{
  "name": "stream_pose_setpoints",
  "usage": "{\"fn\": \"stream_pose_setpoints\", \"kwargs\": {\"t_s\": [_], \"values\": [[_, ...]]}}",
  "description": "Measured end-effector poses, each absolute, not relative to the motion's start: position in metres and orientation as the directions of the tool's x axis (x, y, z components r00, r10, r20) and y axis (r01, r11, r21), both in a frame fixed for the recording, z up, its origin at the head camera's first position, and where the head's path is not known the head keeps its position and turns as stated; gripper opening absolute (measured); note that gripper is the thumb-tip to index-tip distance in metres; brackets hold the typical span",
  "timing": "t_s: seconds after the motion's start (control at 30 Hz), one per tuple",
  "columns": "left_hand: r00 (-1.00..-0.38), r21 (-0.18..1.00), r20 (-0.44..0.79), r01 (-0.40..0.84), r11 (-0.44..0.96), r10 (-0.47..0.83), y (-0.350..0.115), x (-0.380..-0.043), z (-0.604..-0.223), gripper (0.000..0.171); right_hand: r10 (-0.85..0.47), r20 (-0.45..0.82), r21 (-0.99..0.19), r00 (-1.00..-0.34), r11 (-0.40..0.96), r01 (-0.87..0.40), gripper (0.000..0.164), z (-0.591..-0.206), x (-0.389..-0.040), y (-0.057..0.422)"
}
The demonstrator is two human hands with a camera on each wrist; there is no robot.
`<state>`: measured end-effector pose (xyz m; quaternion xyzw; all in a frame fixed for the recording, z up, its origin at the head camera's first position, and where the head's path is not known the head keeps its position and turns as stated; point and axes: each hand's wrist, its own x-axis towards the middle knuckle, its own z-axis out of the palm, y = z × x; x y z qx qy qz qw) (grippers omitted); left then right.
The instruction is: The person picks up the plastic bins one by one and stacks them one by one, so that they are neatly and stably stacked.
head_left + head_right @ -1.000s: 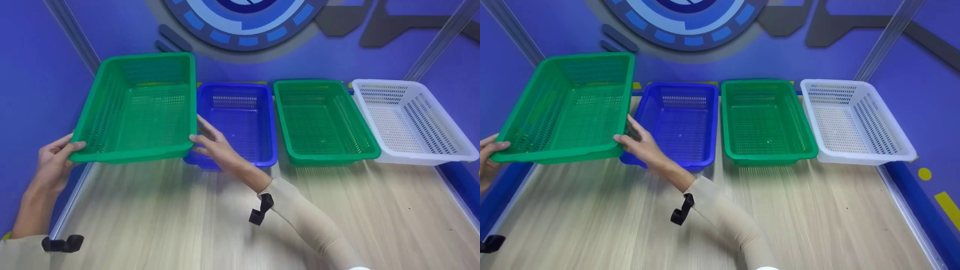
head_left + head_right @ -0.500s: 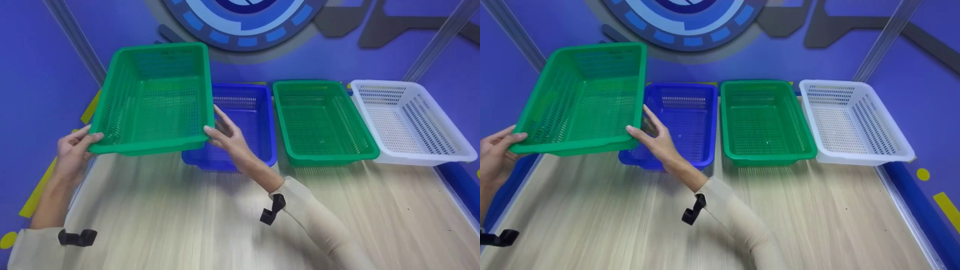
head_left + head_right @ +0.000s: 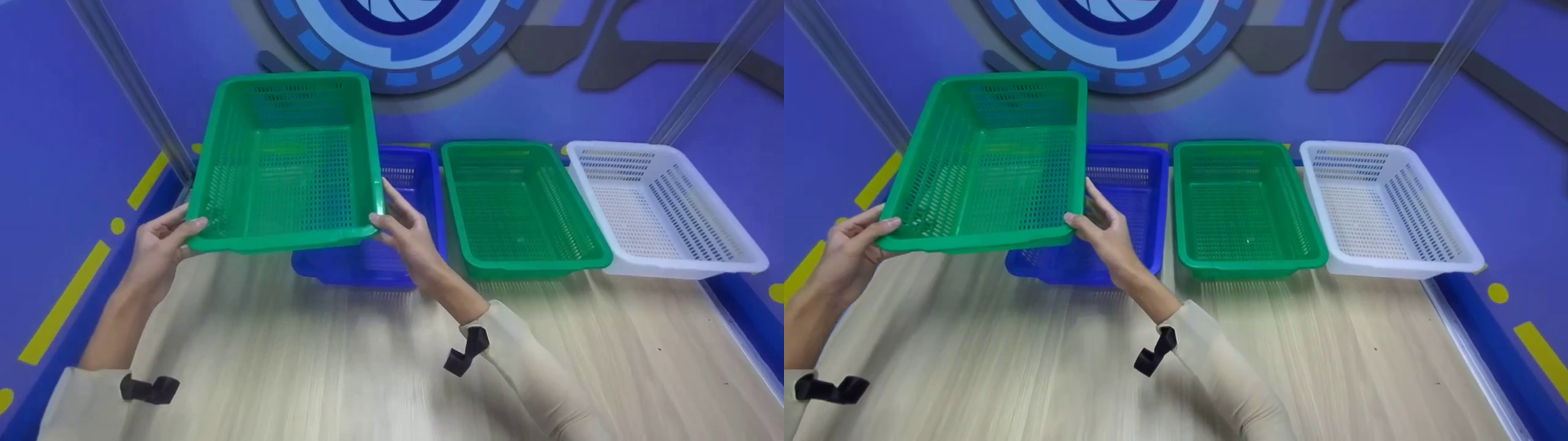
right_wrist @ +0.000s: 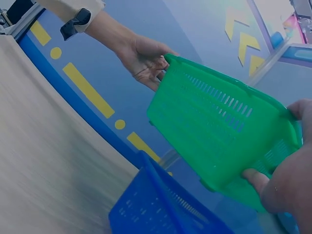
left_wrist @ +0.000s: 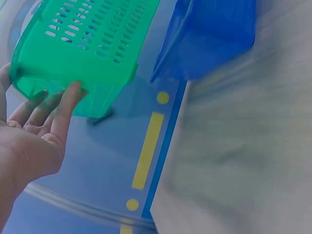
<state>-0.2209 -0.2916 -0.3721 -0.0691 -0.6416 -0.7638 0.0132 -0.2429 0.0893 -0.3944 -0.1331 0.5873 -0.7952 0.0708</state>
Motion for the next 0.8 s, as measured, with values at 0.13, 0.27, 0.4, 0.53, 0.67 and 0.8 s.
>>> {"fn": "stream_pose_setpoints", "kwargs": {"t_s": [0.13,0.27,0.4,0.53,0.67,0.8], "values": [[-0.993,0.98,0.099,0.086,-0.177,0.063,-0.276,-0.223,-0.375,0.03,-0.249,0.115,-0.953,-0.962,-0.3,-0.036,0.068,-0.396,-0.244,0.105],[-0.995,0.982,0.081,0.069,-0.174,0.065,-0.262,-0.226,-0.376,0.041,-0.23,0.105,-0.956,-0.968,-0.29,-0.035,0.067,-0.399,-0.244,0.119],[-0.992,0.984,0.078,0.061,-0.168,0.096,-0.252,-0.23,-0.375,0.061,-0.215,0.101,-0.962,-0.971,-0.272,-0.04,0.068,-0.4,-0.244,0.131],[-0.99,0.986,0.086,0.067,-0.155,0.116,-0.244,-0.234,-0.377,0.065,-0.202,0.098,-0.966,-0.975,-0.254,-0.044,0.068,-0.401,-0.242,0.141],[-0.988,0.989,0.08,0.063,-0.132,0.132,-0.238,-0.235,-0.381,0.065,-0.196,0.091,-0.971,-0.976,-0.234,-0.043,0.067,-0.404,-0.239,0.149],[-0.987,0.993,0.066,0.05,-0.109,0.147,-0.233,-0.234,-0.386,0.064,-0.2,0.081,-0.97,-0.976,-0.241,-0.031,0.069,-0.408,-0.235,0.157]]}}
